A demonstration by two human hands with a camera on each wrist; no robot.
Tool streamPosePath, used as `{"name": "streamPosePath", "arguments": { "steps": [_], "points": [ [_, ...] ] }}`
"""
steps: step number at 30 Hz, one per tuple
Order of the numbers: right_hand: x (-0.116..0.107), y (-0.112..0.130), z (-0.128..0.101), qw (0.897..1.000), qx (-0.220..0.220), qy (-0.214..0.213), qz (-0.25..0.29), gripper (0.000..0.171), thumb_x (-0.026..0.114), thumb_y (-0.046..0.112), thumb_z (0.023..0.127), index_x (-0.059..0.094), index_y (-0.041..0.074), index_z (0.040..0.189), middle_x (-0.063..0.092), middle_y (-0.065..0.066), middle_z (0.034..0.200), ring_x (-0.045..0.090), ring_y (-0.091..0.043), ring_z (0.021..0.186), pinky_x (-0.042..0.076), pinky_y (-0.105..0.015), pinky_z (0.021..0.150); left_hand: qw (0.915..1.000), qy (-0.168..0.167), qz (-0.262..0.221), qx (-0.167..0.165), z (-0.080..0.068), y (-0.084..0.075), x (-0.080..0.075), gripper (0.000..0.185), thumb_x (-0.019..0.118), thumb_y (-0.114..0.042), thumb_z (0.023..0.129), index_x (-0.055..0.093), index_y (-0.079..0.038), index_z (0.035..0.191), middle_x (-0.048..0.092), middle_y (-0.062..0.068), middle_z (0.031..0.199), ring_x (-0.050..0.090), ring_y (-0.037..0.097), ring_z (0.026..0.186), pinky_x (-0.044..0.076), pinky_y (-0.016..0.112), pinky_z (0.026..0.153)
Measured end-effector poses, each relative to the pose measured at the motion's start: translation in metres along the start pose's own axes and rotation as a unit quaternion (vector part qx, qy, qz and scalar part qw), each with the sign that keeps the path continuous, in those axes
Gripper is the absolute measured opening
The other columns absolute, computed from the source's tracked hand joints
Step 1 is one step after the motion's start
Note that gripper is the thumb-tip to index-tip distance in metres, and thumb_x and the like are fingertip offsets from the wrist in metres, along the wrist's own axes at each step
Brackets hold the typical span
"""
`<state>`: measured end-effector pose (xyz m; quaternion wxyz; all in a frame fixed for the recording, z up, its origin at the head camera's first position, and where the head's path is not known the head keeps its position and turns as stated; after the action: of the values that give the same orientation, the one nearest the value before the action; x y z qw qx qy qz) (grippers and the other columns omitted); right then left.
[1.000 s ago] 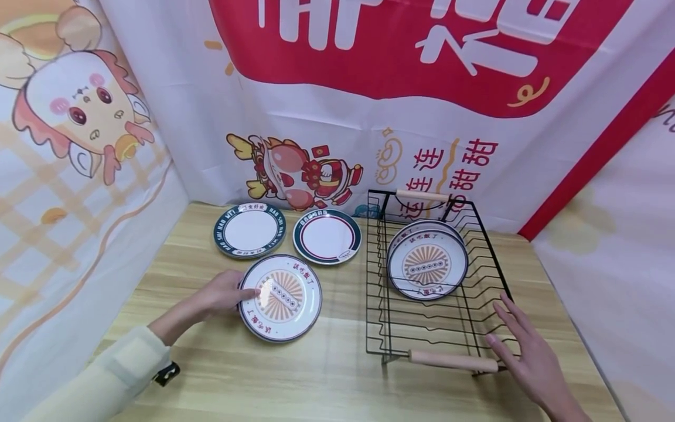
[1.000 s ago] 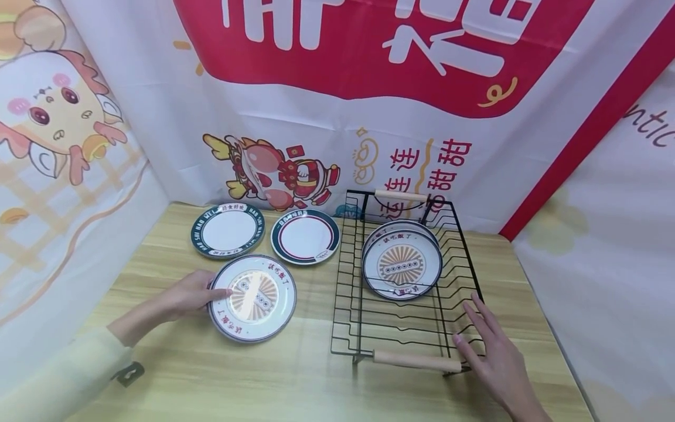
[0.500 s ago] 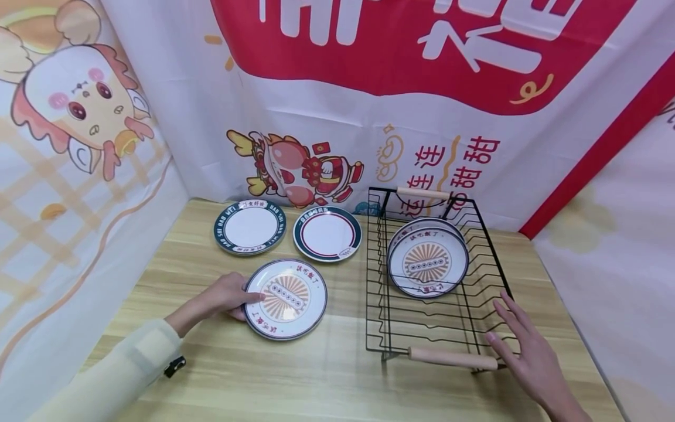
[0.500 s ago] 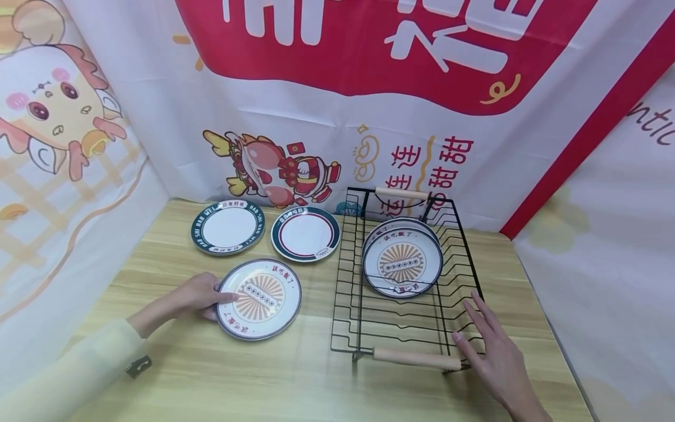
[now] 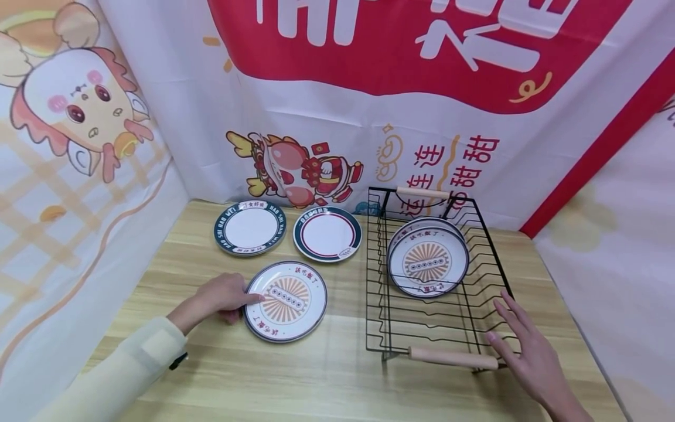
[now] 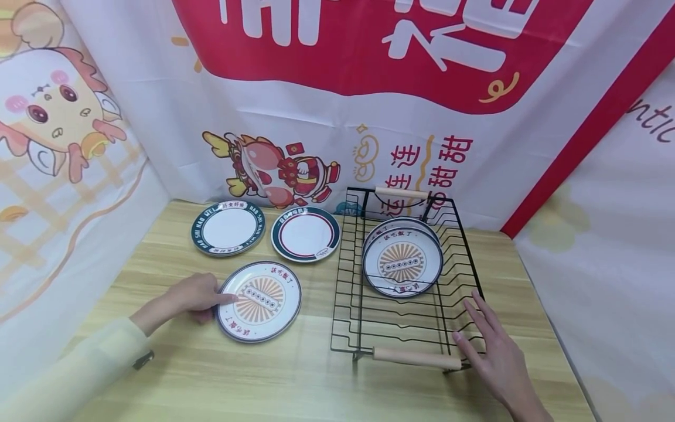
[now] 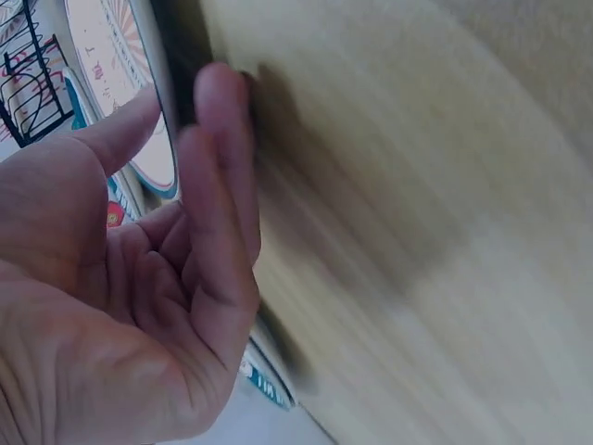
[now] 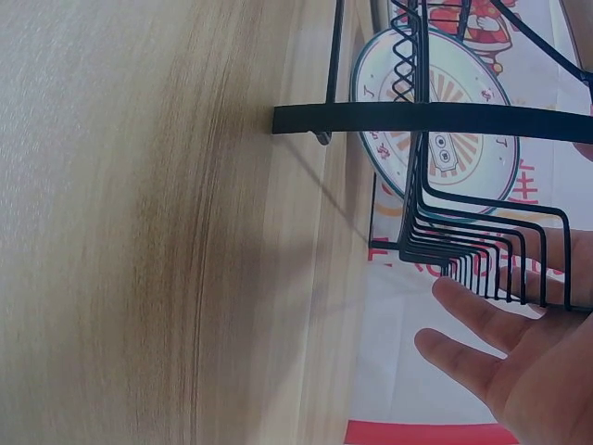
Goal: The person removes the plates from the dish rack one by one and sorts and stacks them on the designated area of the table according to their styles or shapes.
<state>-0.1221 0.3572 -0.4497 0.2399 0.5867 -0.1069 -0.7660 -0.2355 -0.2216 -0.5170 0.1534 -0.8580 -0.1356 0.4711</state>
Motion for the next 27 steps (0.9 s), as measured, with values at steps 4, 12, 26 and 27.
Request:
{"name": "streamPosePath", "arguments": {
  "steps": [4, 12, 26, 27],
  "points": [
    [0.0, 0.001, 0.001, 1.0, -0.003, 0.005, -0.004, 0.068, 0.072, 0.024, 0.099, 0.046, 0.008, 0.159, 0.027, -0.003, 0.175, 0.052, -0.057, 0.132, 0.045, -0.079, 0.084, 0.9991, -0.018, 0.037, -0.011, -0.004, 0.001, -0.007, 0.053, 0.068, -0.047, 0.102, 0.071, -0.01, 0.064, 0.067, 0.006, 0.058, 0.06, 0.017, 0.052, 0.038, 0.026, 0.052],
    [0.0, 0.002, 0.0, 1.0, -0.004, 0.007, -0.004, 0.068, 0.072, 0.025, 0.099, 0.046, 0.008, 0.159, 0.026, -0.001, 0.175, 0.051, -0.058, 0.132, 0.044, -0.08, 0.084, 0.9908, -0.098, 0.09, 0.025, -0.01, -0.027, -0.033, 0.039, 0.071, -0.045, 0.099, 0.067, -0.011, 0.08, 0.06, 0.003, 0.071, 0.055, 0.02, 0.063, 0.042, 0.031, 0.056],
    [0.001, -0.001, 0.0, 1.0, 0.002, 0.003, -0.002, 0.066, 0.072, 0.024, 0.099, 0.048, 0.009, 0.159, 0.027, 0.0, 0.175, 0.048, -0.051, 0.139, 0.044, -0.077, 0.087, 0.9759, -0.146, 0.056, 0.153, -0.005, -0.14, -0.062, 0.04, 0.076, -0.046, 0.097, 0.076, -0.012, 0.118, 0.077, 0.004, 0.108, 0.071, 0.024, 0.098, 0.059, 0.043, 0.084],
    [0.001, 0.0, 0.0, 1.0, 0.002, 0.001, -0.001, 0.066, 0.072, 0.024, 0.099, 0.048, 0.009, 0.159, 0.027, 0.001, 0.175, 0.046, -0.048, 0.141, 0.044, -0.077, 0.087, 0.9743, -0.147, 0.057, 0.161, -0.005, -0.15, -0.062, 0.04, 0.076, -0.046, 0.097, 0.076, -0.012, 0.119, 0.077, 0.004, 0.109, 0.071, 0.024, 0.1, 0.059, 0.043, 0.085]
  ]
}}
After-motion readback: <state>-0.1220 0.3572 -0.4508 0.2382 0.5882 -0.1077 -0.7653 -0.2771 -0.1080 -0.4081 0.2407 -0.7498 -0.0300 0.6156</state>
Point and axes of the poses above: each hand's wrist, its own z-axis towards the middle knuckle, its own x-axis out of the palm, y = z × x, the point moved 8 cm from there along z, towards the middle knuckle
